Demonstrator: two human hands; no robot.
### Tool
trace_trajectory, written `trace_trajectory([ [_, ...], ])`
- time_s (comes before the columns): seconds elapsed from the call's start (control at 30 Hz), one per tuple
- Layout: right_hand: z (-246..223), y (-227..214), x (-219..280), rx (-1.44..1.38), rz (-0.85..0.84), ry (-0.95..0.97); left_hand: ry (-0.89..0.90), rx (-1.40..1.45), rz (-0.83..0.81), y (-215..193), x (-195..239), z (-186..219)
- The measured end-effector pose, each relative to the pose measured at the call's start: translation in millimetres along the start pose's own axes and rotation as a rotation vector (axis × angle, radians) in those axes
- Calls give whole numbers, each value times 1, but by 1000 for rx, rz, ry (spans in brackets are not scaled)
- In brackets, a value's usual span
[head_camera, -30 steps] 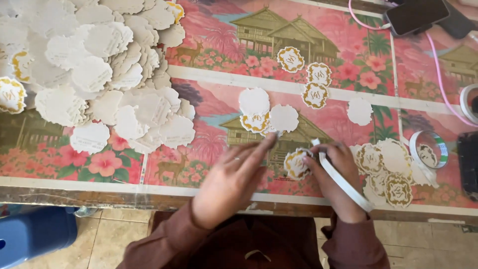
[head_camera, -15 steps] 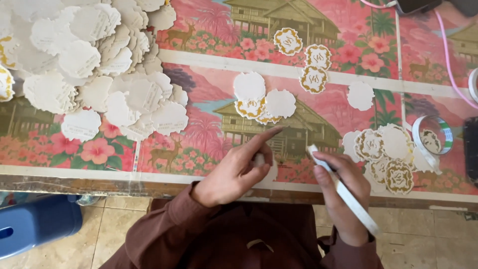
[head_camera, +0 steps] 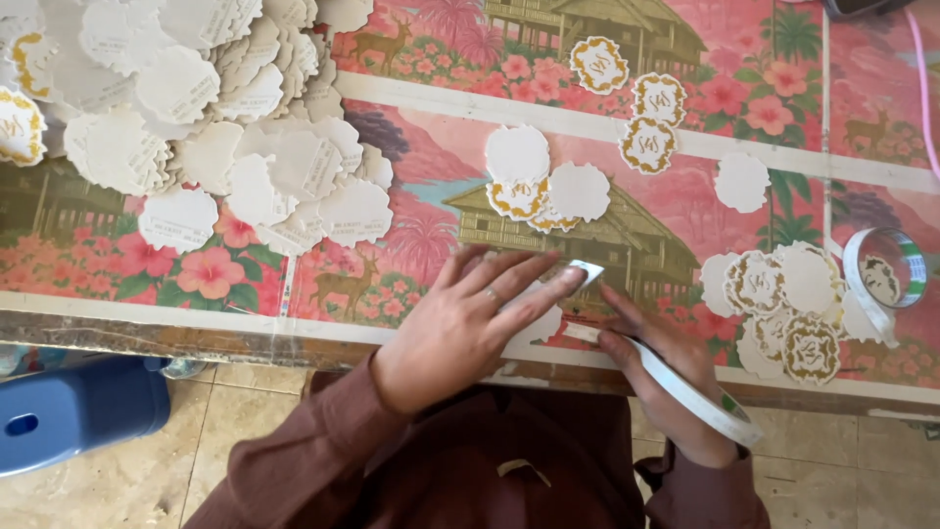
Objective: Applying double-sided tape to the back of decorative paper cutouts at a production table.
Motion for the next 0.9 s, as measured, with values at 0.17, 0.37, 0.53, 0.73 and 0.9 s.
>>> trace_trajectory([
  [0.17, -1, 7, -5, 27, -40, 43, -24, 81, 113, -13, 29, 19],
  [0.37, -39, 21, -26, 18, -152, -233, 21, 155, 102, 8, 52, 12],
  [0.53, -37, 33, -31, 177, -127, -336, 82, 166, 72, 7, 52, 15],
  [0.73, -36, 1, -27, 273, 89, -260, -13, -47, 52, 9, 42, 23],
  [0.9, -28, 4, -23, 315, 165, -339, -95, -346, 21, 37, 43, 37],
])
Point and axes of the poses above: each hand's wrist, its own x-axis away from the middle knuckle, its own y-axis out of the palm, z = x × y, the point moved 7 cm from there along -x, towards the middle knuckle, and after that the axes turned 10 degrees about x, right-handed, at the moved point
